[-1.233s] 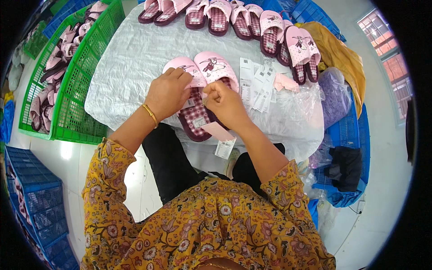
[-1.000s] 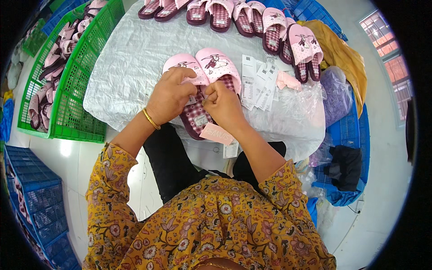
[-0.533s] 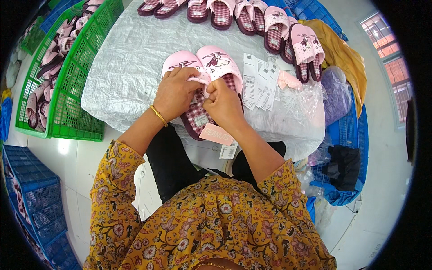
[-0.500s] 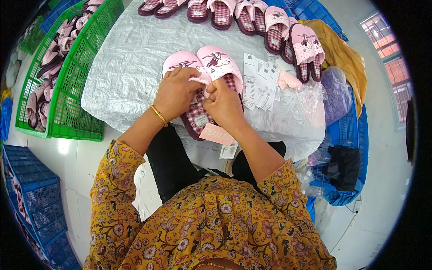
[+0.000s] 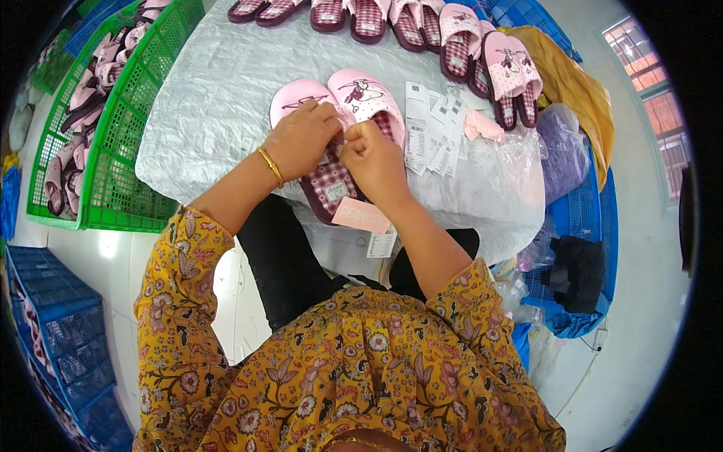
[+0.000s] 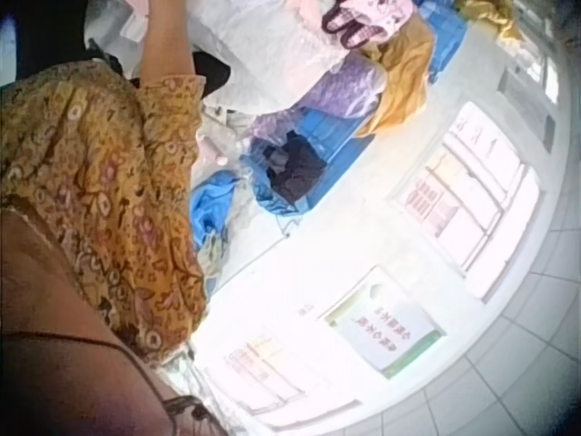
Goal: The person attaches small paper labels to pink slippers with a cartoon design. They pick up each slipper, affix a label to the strap, and place the labeled slipper into a green crate. The process is repeated for multiple pairs.
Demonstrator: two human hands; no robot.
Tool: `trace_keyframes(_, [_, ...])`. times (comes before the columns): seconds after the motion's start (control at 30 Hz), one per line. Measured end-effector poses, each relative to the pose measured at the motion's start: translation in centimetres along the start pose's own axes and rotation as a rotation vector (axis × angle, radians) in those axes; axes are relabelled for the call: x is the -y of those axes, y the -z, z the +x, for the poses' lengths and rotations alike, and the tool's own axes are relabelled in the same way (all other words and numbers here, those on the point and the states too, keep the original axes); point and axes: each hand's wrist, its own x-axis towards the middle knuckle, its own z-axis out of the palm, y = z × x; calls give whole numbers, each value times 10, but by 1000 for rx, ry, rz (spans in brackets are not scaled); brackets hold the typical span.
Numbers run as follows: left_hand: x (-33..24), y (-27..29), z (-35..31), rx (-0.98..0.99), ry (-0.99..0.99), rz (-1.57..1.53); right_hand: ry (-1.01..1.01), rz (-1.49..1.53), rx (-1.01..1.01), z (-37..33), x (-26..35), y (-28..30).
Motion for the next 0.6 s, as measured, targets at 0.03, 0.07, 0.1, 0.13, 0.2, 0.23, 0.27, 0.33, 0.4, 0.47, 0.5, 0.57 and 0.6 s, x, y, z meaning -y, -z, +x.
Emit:
trace_keyframes(0.03, [0,-1,1,41,-18,57,-31,78,37,-1,-1,6])
trace_keyframes(0.07, [1,-3,2,18,-26,51,-51,78,36,-5,-1,15])
trace_keyframes(0.1, [2,-4,2,-4,-34,44,-72,79,34,-11,2,27])
trace_keyframes(0.13, [4,-5,1,-25,-40,39,-92,81,34,-16,2,38])
trace_keyframes(0.2, [8,-4,1,-71,80,-150,-23,67,14,-29,-19,58])
trace_keyframes(0.23, [10,3,1,-127,112,-230,-43,53,22,-40,-24,69])
trace_keyframes(0.27, [15,7,-2,-187,151,-309,-59,37,38,-50,-26,78])
trace_keyframes(0.33, [23,3,-7,-299,151,-364,-44,-34,61,-72,-25,92])
trace_keyframes(0.4, [16,5,-12,-285,282,-448,-19,-5,65,-92,-27,98])
trace_keyframes(0.47, [16,3,-12,-273,323,-496,15,-43,64,-103,-25,95])
trace_keyframes(0.5, [16,2,-13,-273,331,-509,43,-41,49,-106,-20,92])
trace_keyframes(0.57, [17,2,-12,-271,348,-519,74,-48,44,-105,-18,88])
trace_keyframes(0.6, [16,3,-13,-266,359,-518,97,-83,53,-103,-18,86])
